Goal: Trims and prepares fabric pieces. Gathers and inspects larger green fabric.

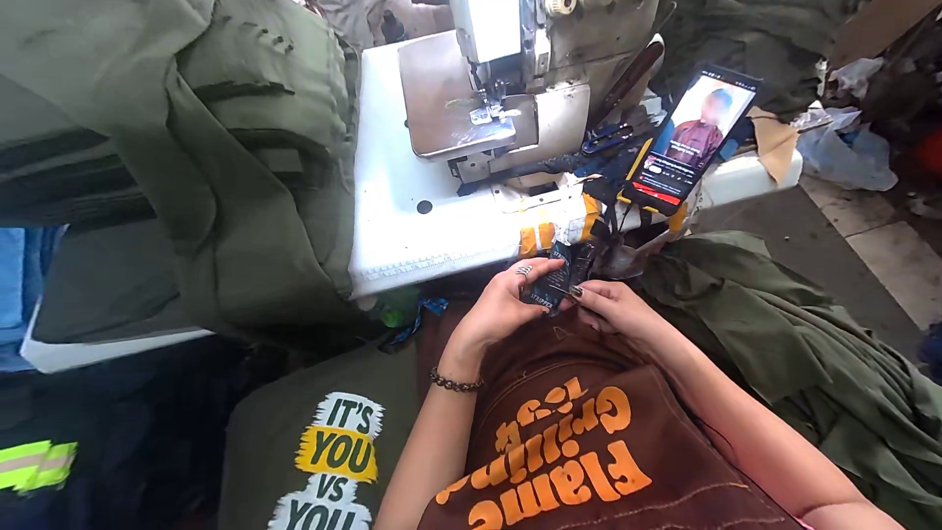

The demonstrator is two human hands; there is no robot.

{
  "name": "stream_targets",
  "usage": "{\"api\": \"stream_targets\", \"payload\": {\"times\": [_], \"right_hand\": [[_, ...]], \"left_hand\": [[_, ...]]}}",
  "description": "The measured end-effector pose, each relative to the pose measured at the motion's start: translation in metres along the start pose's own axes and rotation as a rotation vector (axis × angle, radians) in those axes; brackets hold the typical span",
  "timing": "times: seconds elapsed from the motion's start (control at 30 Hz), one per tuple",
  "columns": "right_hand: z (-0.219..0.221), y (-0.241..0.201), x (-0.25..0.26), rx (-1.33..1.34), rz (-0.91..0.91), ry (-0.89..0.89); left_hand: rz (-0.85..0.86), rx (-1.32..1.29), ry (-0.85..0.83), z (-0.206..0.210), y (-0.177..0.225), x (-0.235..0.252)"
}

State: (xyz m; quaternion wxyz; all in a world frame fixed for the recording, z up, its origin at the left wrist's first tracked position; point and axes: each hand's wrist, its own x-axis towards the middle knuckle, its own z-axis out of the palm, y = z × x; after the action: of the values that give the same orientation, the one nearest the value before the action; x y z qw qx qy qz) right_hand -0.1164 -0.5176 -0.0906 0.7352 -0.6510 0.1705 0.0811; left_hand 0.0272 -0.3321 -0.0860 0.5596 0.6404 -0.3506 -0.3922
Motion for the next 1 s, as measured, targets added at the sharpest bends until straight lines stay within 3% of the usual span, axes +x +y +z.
{"api": "stream_targets", "payload": {"times": [0.83, 1.0], "right_hand": [[0.005, -0.001, 0.008, 0.022, 0.021, 0.002], [0.005, 0.005, 0.015, -0.054, 0.035, 0.051]], "left_hand": [[-0.004, -0.029, -0.030, 0.006, -0.003, 0.004], [-0.099, 0.014, 0.020, 0.009, -0.002, 0.004]]}}
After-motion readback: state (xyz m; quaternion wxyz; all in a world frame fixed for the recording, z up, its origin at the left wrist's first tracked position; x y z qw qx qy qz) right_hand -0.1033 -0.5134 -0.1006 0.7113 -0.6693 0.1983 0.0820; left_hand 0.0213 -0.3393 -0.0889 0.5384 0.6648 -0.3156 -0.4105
